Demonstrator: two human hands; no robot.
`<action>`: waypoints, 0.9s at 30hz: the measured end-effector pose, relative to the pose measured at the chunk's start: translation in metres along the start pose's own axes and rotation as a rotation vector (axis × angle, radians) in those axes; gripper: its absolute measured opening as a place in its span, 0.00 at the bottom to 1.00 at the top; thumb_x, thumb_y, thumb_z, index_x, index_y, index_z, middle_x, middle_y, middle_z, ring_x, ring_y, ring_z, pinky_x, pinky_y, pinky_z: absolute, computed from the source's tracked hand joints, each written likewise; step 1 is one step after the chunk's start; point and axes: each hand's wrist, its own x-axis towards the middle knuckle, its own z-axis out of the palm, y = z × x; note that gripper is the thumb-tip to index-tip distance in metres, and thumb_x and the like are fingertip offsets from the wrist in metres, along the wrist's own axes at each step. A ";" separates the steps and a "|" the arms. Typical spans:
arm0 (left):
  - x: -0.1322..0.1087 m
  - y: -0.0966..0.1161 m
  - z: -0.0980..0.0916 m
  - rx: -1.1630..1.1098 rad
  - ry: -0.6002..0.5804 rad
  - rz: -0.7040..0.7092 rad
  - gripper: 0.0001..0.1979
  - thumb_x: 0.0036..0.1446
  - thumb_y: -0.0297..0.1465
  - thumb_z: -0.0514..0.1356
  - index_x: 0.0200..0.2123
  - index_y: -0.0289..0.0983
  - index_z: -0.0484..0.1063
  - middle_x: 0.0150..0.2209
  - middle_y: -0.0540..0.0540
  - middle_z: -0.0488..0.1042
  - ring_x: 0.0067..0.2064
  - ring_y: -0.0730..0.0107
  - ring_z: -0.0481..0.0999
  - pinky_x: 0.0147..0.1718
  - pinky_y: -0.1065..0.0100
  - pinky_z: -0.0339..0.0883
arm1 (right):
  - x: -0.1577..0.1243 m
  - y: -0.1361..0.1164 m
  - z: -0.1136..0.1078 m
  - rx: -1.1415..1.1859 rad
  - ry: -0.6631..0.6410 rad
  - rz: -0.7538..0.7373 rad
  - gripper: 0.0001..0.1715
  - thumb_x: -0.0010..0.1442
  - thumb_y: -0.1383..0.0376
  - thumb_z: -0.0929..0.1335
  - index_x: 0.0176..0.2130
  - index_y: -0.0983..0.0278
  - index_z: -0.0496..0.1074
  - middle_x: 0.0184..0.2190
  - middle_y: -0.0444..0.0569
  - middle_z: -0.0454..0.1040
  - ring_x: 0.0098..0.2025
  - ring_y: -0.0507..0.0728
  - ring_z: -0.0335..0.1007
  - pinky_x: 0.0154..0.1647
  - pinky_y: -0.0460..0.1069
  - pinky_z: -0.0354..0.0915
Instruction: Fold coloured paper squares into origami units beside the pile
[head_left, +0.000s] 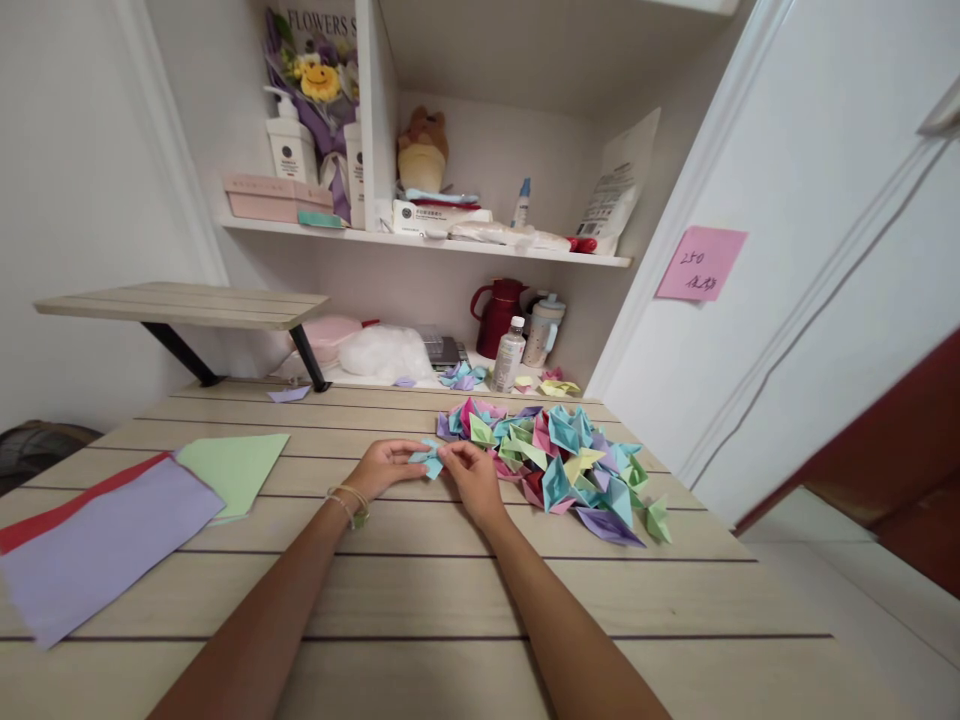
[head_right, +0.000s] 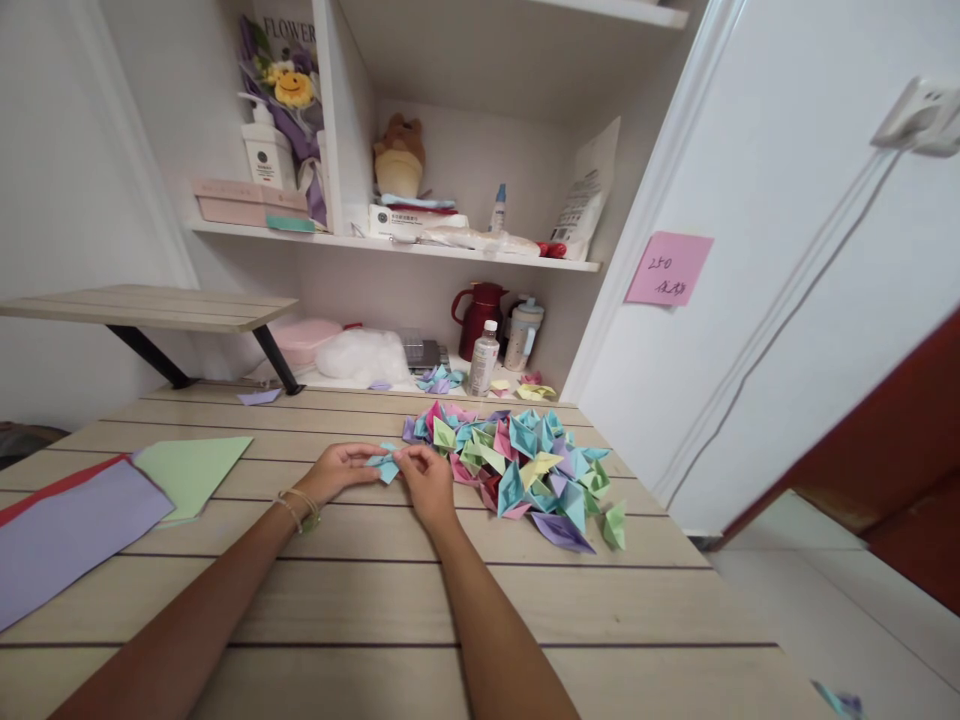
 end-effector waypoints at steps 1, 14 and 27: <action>0.000 0.000 0.001 0.001 0.022 0.009 0.23 0.34 0.29 0.69 0.38 0.31 0.75 0.33 0.43 0.78 0.32 0.67 0.76 0.36 0.65 0.71 | 0.000 0.000 0.000 0.014 0.002 0.003 0.13 0.46 0.57 0.70 0.27 0.65 0.72 0.24 0.45 0.73 0.27 0.53 0.68 0.30 0.47 0.66; 0.003 -0.002 0.001 0.048 0.131 0.077 0.18 0.43 0.38 0.65 0.34 0.30 0.74 0.29 0.43 0.78 0.31 0.65 0.76 0.33 0.65 0.71 | -0.001 -0.002 0.003 0.111 0.024 0.040 0.15 0.44 0.58 0.72 0.30 0.66 0.72 0.25 0.47 0.75 0.27 0.53 0.71 0.29 0.47 0.67; 0.003 -0.002 0.000 0.093 0.020 0.018 0.22 0.44 0.36 0.64 0.42 0.30 0.70 0.31 0.42 0.78 0.33 0.65 0.76 0.38 0.65 0.67 | 0.001 0.000 0.001 0.137 0.046 0.048 0.14 0.43 0.60 0.72 0.31 0.66 0.73 0.24 0.46 0.75 0.26 0.51 0.69 0.29 0.46 0.64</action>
